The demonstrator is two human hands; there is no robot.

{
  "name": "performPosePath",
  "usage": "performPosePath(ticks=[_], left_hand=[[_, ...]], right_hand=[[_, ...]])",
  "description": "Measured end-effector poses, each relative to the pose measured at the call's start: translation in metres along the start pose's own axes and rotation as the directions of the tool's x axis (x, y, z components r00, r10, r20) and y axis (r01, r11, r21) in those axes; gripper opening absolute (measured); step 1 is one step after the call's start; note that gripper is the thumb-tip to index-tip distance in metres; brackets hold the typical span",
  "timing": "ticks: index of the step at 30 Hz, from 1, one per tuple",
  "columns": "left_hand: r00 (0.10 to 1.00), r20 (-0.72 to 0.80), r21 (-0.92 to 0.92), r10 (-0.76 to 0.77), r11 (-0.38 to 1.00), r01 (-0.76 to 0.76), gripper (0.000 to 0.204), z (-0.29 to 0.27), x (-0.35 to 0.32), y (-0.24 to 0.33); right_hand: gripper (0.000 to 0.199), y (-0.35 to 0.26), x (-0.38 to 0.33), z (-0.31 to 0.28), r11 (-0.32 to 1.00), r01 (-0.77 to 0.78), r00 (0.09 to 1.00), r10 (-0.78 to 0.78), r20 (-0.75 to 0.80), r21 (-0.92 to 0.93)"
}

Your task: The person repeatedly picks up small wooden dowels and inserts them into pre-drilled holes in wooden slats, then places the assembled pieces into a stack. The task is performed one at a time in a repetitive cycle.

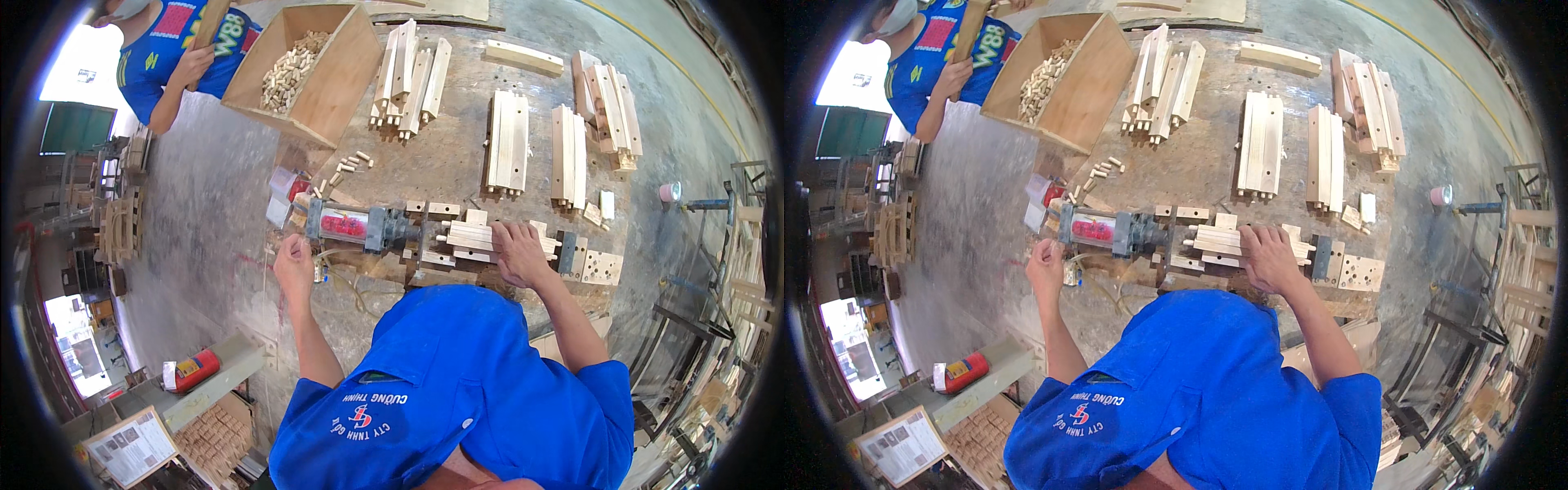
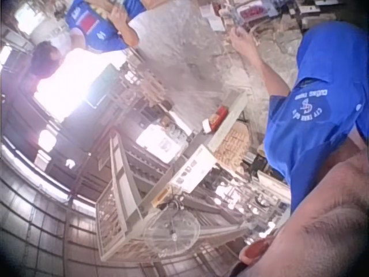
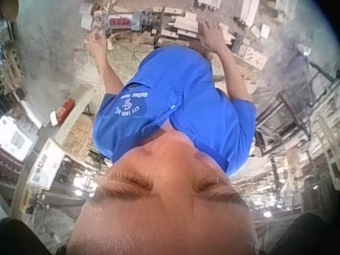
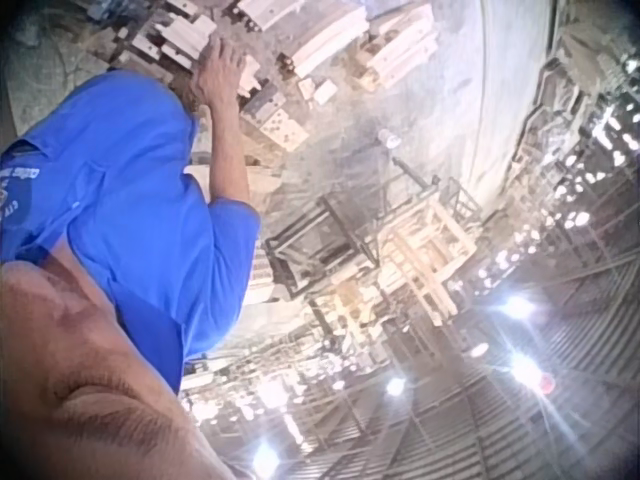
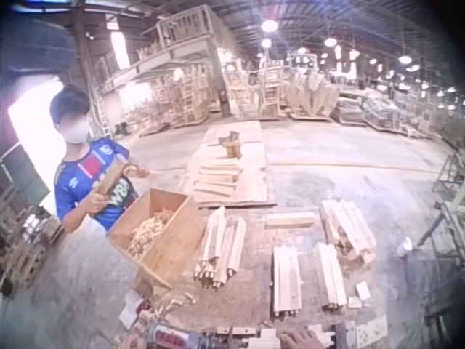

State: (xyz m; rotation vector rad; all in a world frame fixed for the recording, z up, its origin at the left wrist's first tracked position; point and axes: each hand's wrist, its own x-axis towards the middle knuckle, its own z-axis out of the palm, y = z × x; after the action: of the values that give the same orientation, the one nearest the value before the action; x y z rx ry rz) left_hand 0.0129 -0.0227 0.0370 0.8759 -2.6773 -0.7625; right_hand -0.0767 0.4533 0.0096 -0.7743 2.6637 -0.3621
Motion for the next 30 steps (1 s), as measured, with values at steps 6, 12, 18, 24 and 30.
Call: performPosePath(ticks=[6,12,18,24,30], left_hand=[[0.994,-0.103,0.086,0.048,0.995,-0.040,0.030,-0.015,-0.005,-0.023],[0.997,-0.039,0.205,-0.063,0.976,0.070,0.027,-0.010,-0.006,-0.025],[0.996,-0.087,0.074,-0.006,0.997,0.013,0.022,0.017,-0.009,-0.037],[0.984,-0.154,0.001,-0.092,0.996,0.093,0.019,0.024,-0.018,-0.046],[0.983,-0.062,-0.046,-0.174,0.984,0.171,0.022,0.020,-0.020,-0.044]], right_hand=[[0.085,-0.026,0.001,0.002,0.994,-0.110,0.994,0.110,-0.030,-0.026],[0.096,-0.041,0.001,0.038,0.985,-0.140,0.955,0.108,-0.276,-0.099],[0.107,-0.033,-0.001,0.038,0.989,-0.127,0.966,0.105,-0.237,-0.078],[0.108,-0.025,-0.001,0.045,0.980,-0.145,0.953,0.100,-0.287,-0.138],[0.097,-0.020,-0.008,0.041,0.988,-0.138,0.957,0.115,-0.267,-0.069]])
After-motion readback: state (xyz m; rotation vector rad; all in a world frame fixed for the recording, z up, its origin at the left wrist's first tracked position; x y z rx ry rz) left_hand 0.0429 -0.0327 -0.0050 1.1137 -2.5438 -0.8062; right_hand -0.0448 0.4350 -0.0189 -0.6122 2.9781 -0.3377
